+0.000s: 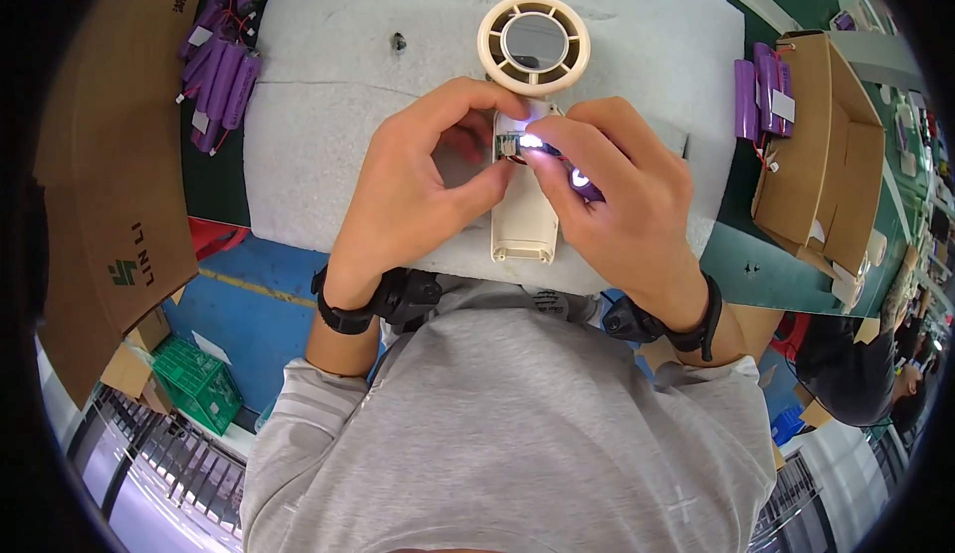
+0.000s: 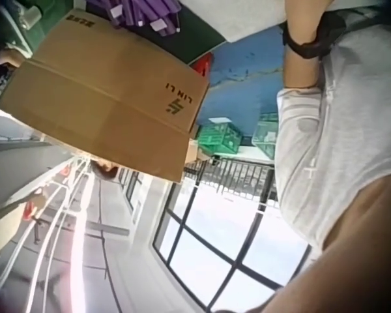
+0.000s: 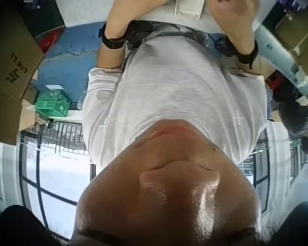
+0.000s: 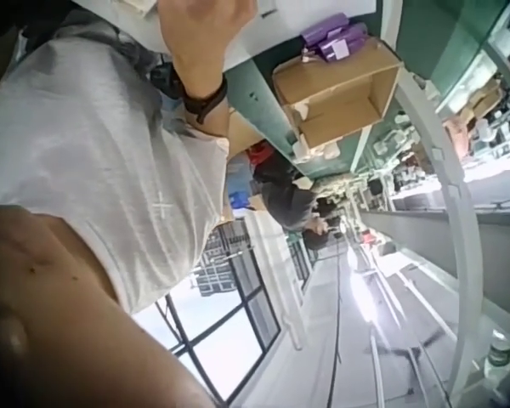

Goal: The person connects a battery pack to a circuit board inside a plastic fan housing, presses the battery into the compartment, and sets the assembly aside. They then reach into a box to gather more battery packs and repeat the process with another fan housing.

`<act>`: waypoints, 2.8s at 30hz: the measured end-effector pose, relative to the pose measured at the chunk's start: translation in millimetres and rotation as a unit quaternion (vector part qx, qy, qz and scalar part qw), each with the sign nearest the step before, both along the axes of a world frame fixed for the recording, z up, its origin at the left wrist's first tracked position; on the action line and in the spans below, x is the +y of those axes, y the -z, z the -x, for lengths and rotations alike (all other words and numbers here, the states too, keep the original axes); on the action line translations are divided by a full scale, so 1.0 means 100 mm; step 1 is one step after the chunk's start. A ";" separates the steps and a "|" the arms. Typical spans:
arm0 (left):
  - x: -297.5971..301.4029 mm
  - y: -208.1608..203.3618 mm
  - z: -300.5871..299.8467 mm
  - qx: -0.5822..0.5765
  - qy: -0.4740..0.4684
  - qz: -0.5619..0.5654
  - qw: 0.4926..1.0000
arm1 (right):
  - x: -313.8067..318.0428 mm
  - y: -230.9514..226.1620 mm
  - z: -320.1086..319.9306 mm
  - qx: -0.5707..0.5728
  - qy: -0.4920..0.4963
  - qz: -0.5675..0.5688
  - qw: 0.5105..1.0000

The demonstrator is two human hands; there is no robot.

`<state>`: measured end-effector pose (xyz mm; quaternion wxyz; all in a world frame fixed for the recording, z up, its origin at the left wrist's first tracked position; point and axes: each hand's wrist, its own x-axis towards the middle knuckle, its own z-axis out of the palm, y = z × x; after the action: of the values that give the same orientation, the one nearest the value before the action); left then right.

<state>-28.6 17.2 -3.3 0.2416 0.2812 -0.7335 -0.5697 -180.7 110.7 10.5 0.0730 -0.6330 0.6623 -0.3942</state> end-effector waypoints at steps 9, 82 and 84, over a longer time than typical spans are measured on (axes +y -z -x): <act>0.02 0.09 0.00 0.016 -0.003 0.027 0.999 | 0.04 -0.02 -0.05 0.034 0.018 -0.025 0.999; 0.05 0.01 -0.05 -0.015 0.013 0.046 0.999 | 0.53 -0.28 0.14 0.383 -0.075 -0.183 0.902; 0.05 0.02 -0.05 -0.015 0.004 0.036 0.999 | 0.51 -0.32 0.25 0.386 -0.140 -0.154 0.899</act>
<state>-23.8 22.0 -5.4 0.2388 0.2780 -0.7580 -0.5395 -206.0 161.9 42.8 -0.0371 -0.8026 0.5953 0.0025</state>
